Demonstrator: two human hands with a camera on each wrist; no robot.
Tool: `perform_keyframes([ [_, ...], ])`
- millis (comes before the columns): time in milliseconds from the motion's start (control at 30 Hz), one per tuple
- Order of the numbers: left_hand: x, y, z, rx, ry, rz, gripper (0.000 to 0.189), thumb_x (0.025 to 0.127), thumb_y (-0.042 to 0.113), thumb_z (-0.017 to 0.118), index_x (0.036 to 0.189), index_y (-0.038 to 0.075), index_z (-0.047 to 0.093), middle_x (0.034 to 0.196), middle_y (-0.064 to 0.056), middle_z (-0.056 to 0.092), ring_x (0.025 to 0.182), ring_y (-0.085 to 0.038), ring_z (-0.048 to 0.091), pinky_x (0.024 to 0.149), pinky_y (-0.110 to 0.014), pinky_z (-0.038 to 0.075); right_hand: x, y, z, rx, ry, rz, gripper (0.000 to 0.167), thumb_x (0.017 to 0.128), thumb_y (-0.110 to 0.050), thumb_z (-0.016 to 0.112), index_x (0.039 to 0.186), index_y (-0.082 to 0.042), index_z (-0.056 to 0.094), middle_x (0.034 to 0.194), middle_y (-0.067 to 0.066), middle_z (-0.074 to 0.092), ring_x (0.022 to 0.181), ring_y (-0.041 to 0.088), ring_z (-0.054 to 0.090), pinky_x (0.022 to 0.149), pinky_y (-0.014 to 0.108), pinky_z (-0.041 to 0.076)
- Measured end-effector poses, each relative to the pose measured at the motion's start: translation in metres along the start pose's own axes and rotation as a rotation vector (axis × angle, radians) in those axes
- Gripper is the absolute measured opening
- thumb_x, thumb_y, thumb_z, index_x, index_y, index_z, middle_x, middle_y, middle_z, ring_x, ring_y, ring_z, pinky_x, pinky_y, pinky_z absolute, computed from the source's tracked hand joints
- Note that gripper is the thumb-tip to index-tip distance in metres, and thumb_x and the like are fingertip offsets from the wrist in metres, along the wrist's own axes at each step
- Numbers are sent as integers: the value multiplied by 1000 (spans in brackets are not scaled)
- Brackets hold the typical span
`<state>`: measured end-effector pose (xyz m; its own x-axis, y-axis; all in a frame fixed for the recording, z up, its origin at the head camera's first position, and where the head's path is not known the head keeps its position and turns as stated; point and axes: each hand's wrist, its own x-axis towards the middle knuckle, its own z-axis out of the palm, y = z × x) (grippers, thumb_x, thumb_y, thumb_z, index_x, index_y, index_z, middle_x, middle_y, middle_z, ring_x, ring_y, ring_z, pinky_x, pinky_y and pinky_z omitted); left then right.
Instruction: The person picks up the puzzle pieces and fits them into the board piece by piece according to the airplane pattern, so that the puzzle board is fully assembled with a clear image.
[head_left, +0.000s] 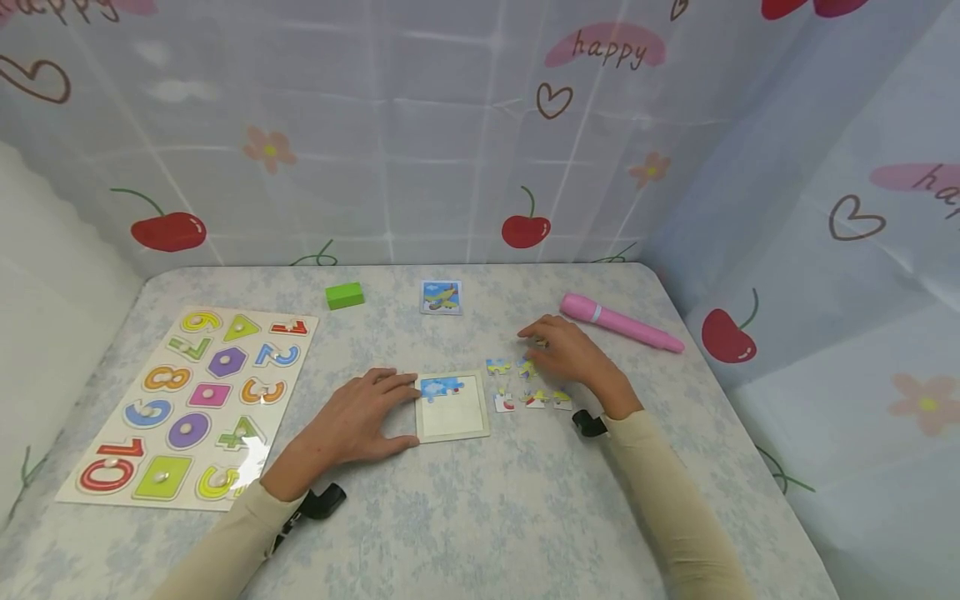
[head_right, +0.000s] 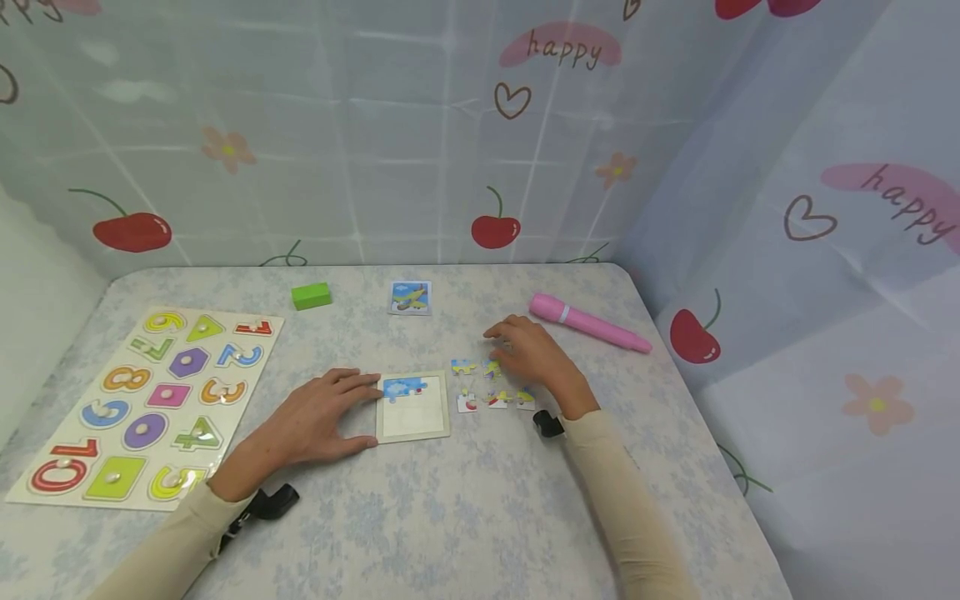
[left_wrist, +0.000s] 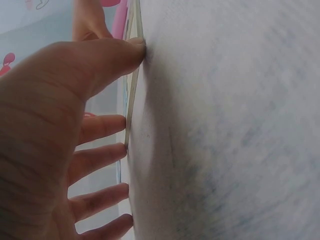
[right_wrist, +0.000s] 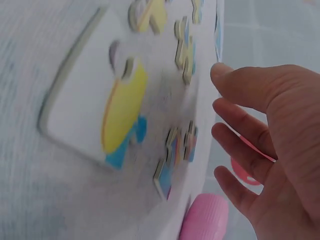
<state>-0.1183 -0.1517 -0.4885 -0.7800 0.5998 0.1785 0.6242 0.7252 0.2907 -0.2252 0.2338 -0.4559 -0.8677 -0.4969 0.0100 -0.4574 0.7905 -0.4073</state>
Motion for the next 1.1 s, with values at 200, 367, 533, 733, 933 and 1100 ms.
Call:
perform_keyframes([
  [200, 0, 0, 1, 1, -8, -8, 70, 89, 57, 84, 144, 18, 69, 156, -5, 60, 143, -34, 54, 101, -60, 54, 1, 12, -1, -43, 6, 53, 40, 100, -14, 78, 138, -5, 72, 123, 11, 69, 106, 26, 64, 96, 46, 55],
  [367, 0, 1, 0, 1, -8, -11, 69, 88, 56, 84, 144, 18, 70, 156, -5, 60, 143, -34, 53, 102, -61, 54, 0, 21, -4, -47, -11, 96, 45, 100, -15, 78, 142, -1, 68, 136, 17, 65, 126, 34, 62, 110, 52, 51],
  [533, 0, 1, 0, 4, -3, -5, 69, 88, 56, 85, 144, 17, 70, 156, -6, 60, 142, -35, 54, 101, -61, 54, 0, 27, -4, -25, -10, 106, 43, 101, -15, 78, 139, 1, 70, 142, 21, 62, 134, 38, 57, 114, 55, 47],
  [733, 0, 1, 0, -4, 3, -2, 70, 88, 56, 85, 145, 17, 69, 156, -6, 60, 143, -36, 53, 101, -61, 54, 0, 34, -3, -5, -7, 119, 39, 101, -14, 78, 136, 0, 72, 145, 22, 62, 140, 39, 52, 118, 57, 42],
  [933, 0, 1, 1, -5, 6, 4, 70, 88, 56, 85, 145, 17, 69, 156, -7, 60, 143, -36, 53, 101, -62, 54, 1, 33, -4, 0, 0, 120, 40, 100, -17, 80, 135, -1, 73, 142, 19, 65, 141, 39, 52, 119, 57, 41],
  [1100, 0, 0, 0, 5, 7, 6, 70, 88, 56, 85, 144, 17, 69, 156, -7, 60, 142, -36, 54, 100, -61, 54, 1, 27, -5, -5, 16, 89, 41, 97, -19, 83, 133, -2, 73, 136, 17, 68, 130, 35, 60, 113, 54, 47],
])
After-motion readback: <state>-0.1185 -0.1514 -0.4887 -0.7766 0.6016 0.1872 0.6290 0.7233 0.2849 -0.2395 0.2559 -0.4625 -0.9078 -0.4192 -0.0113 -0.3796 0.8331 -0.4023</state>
